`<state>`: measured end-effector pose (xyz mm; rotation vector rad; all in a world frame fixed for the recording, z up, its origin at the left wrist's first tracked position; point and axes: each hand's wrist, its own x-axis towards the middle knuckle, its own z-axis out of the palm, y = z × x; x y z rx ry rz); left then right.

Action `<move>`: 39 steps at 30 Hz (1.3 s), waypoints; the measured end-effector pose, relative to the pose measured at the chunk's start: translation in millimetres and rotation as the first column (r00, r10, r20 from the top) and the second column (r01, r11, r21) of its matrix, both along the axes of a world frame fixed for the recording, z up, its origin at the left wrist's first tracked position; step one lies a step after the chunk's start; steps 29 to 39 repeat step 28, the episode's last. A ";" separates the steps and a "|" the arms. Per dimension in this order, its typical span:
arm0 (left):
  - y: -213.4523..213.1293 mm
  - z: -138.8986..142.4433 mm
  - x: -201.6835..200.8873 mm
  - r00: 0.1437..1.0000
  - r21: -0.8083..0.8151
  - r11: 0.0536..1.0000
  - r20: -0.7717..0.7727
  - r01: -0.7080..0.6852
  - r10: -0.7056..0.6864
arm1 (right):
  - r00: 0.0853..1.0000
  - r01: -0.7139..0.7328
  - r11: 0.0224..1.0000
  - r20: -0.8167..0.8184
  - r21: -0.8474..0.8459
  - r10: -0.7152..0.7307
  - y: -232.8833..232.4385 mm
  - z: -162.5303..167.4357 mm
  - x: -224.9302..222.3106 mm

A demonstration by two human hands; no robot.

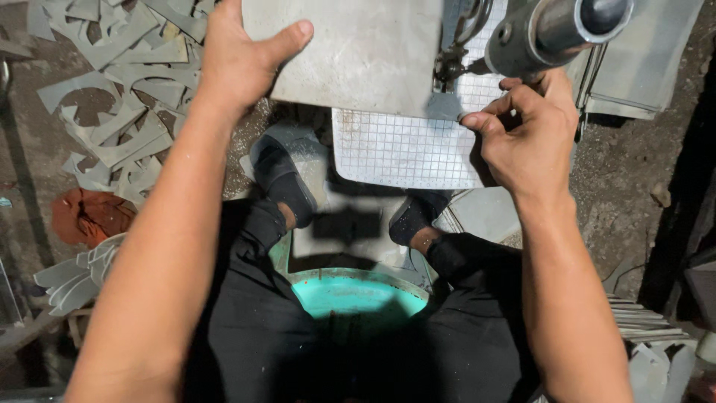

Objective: The person sits on the floor and uses a vertical cutting machine to cut shapes from flat gray sheets. They repeatedly position each sheet under the cutter, guide it through the cut, and remove the finished piece, accumulating cutouts on the floor.

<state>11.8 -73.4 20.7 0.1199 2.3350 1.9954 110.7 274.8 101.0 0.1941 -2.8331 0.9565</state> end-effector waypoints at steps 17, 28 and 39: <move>44.9 28.4 86.3 0.841 0.345 0.814 0.458 -0.467 0.289 | 0.983 -0.181 0.979 0.058 0.089 0.176 18.2 19.7 -52.8; 96.4 -2.6 122.2 0.743 0.367 0.668 0.496 -0.648 0.449 | 0.946 -0.237 0.790 -0.053 0.566 0.321 67.6 -21.9 -96.3; 96.4 -2.6 122.2 0.743 0.367 0.668 0.496 -0.648 0.449 | 0.946 -0.237 0.790 -0.053 0.566 0.321 67.6 -21.9 -96.3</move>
